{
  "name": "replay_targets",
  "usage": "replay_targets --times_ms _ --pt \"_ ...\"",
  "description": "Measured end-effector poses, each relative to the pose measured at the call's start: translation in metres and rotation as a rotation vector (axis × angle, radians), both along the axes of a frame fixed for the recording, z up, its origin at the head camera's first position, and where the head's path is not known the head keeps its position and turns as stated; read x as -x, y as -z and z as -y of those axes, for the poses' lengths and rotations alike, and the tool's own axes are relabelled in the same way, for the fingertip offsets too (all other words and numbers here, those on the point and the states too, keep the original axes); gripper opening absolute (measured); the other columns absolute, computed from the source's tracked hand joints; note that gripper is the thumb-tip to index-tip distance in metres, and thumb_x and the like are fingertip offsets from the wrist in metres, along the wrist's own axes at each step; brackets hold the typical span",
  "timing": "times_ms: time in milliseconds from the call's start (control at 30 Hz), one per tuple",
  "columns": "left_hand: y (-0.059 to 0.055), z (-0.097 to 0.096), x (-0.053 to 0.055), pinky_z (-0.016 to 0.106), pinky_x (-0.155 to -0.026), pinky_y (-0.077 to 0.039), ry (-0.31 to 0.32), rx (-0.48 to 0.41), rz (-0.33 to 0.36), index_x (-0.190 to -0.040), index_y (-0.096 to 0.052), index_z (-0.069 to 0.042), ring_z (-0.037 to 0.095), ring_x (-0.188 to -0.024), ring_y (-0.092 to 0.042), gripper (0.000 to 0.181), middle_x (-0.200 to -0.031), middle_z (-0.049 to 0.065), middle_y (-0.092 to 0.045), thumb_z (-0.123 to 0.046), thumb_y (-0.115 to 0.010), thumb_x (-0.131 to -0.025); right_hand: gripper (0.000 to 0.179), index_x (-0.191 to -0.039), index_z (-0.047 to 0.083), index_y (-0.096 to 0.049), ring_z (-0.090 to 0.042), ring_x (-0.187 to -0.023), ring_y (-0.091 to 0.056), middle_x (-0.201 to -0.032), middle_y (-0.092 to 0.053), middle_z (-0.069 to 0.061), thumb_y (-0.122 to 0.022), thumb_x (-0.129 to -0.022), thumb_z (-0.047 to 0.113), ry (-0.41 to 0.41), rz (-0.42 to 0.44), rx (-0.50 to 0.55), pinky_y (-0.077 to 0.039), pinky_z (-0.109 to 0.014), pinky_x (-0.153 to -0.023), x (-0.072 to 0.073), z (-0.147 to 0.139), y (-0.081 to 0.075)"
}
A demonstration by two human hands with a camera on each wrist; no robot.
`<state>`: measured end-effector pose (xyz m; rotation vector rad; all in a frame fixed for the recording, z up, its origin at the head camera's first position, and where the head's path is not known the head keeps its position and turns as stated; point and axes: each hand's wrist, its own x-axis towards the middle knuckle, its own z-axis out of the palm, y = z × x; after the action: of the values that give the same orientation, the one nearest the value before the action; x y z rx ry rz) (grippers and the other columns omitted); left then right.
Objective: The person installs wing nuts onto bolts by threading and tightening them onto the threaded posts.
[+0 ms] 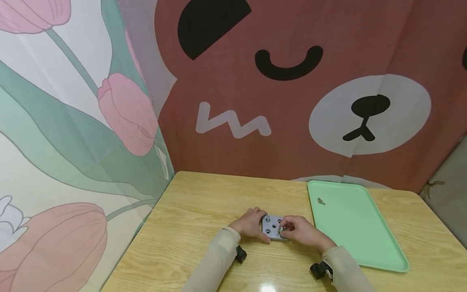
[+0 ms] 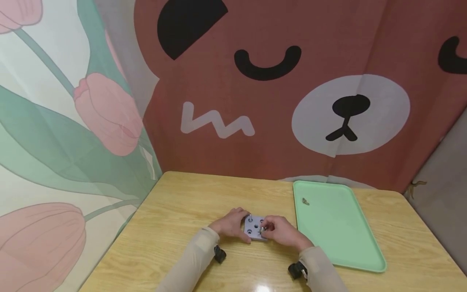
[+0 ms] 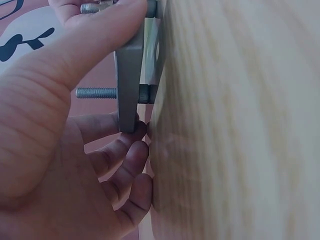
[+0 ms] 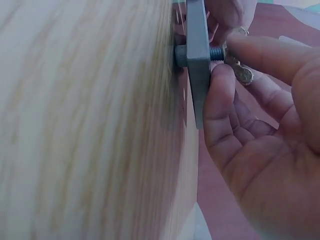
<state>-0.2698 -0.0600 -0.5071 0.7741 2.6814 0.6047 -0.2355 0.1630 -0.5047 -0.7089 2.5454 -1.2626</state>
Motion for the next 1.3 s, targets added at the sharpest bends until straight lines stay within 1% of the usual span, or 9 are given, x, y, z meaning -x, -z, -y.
replay_targets --times_ms 67,200,333,500,667,867,967,1167,1300 --pt "-0.0004 -0.0002 -0.0003 0.023 -0.080 -0.039 -0.001 0.000 0.002 -0.134 -0.049 -0.014 0.010 -0.097 -0.040 0.086 -0.119 -0.003 -0.048 -0.050 -0.084 -0.064 0.004 -0.092 0.009 -0.063 -0.014 -0.073 -0.055 -0.086 -0.060 -0.001 -0.064 -0.088 0.007 0.005 -0.010 -0.008 -0.045 -0.027 -0.061 -0.0003 0.0003 0.0001" --pt "-0.0006 -0.0008 -0.0004 0.024 -0.082 -0.039 -0.006 0.002 0.008 -0.134 -0.050 -0.014 0.011 -0.099 -0.041 0.086 -0.119 -0.003 -0.048 -0.050 -0.084 -0.063 0.015 -0.091 0.006 -0.061 -0.015 -0.071 -0.053 -0.085 -0.059 -0.004 -0.051 -0.089 -0.006 0.014 0.020 0.025 -0.044 -0.026 -0.059 -0.0011 0.0005 0.0000" --pt "0.0000 -0.0014 0.0002 0.024 -0.082 -0.039 -0.008 0.006 0.004 -0.134 -0.049 -0.015 0.010 -0.099 -0.041 0.087 -0.120 -0.003 -0.048 -0.050 -0.084 -0.063 0.021 -0.090 0.003 -0.061 -0.015 -0.067 -0.052 -0.082 -0.057 -0.007 -0.042 -0.095 -0.007 0.020 0.064 0.063 -0.043 -0.025 -0.057 -0.0009 0.0001 -0.0001" --pt "-0.0009 -0.0006 -0.0001 0.024 -0.082 -0.039 -0.006 0.007 0.004 -0.135 -0.049 -0.014 0.011 -0.099 -0.041 0.087 -0.121 -0.003 -0.048 -0.051 -0.084 -0.064 0.007 -0.096 0.006 -0.061 -0.016 -0.075 -0.054 -0.087 -0.059 -0.003 -0.059 -0.091 0.002 0.008 0.011 0.023 -0.044 -0.026 -0.062 0.0003 -0.0004 0.0001" --pt "-0.0025 0.0002 0.0000 0.024 -0.081 -0.039 -0.006 0.007 0.001 -0.135 -0.049 -0.015 0.011 -0.098 -0.041 0.087 -0.122 -0.003 -0.048 -0.051 -0.083 -0.064 0.017 -0.103 0.007 -0.062 -0.015 -0.076 -0.055 -0.088 -0.059 -0.002 -0.068 -0.087 0.010 -0.002 -0.020 0.005 -0.045 -0.027 -0.062 0.0010 -0.0001 -0.0009" --pt "-0.0026 -0.0003 -0.0007 0.023 -0.079 -0.039 -0.007 0.003 0.007 -0.135 -0.049 -0.015 0.010 -0.097 -0.040 0.087 -0.120 -0.004 -0.047 -0.051 -0.084 -0.064 0.009 -0.090 0.009 -0.061 -0.013 -0.072 -0.055 -0.082 -0.059 0.000 -0.068 -0.088 0.014 0.000 0.002 -0.005 -0.044 -0.026 -0.059 -0.0007 -0.0001 -0.0014" --pt "-0.0038 -0.0004 -0.0012 0.023 -0.080 -0.039 -0.008 0.003 0.005 -0.135 -0.049 -0.015 0.010 -0.097 -0.040 0.086 -0.120 -0.004 -0.048 -0.050 -0.084 -0.064 0.007 -0.087 0.009 -0.059 -0.013 -0.071 -0.054 -0.082 -0.059 0.001 -0.066 -0.087 0.009 0.016 -0.007 -0.013 -0.043 -0.025 -0.059 -0.0009 0.0005 -0.0014" --pt "-0.0030 -0.0013 -0.0008 0.024 -0.081 -0.039 -0.014 0.002 0.011 -0.134 -0.050 -0.015 0.010 -0.098 -0.041 0.087 -0.119 -0.004 -0.048 -0.050 -0.085 -0.063 0.017 -0.086 0.006 -0.058 -0.015 -0.069 -0.052 -0.080 -0.058 -0.003 -0.048 -0.088 -0.008 0.039 0.010 0.003 -0.042 -0.026 -0.059 -0.0016 0.0012 -0.0002" --pt "-0.0028 -0.0016 -0.0010 0.024 -0.082 -0.039 -0.018 0.001 0.015 -0.134 -0.049 -0.015 0.011 -0.099 -0.041 0.087 -0.120 -0.004 -0.048 -0.050 -0.085 -0.063 0.010 -0.090 0.004 -0.059 -0.015 -0.072 -0.054 -0.082 -0.059 -0.003 -0.052 -0.092 -0.003 0.026 0.008 0.019 -0.044 -0.026 -0.061 -0.0021 0.0005 -0.0015"
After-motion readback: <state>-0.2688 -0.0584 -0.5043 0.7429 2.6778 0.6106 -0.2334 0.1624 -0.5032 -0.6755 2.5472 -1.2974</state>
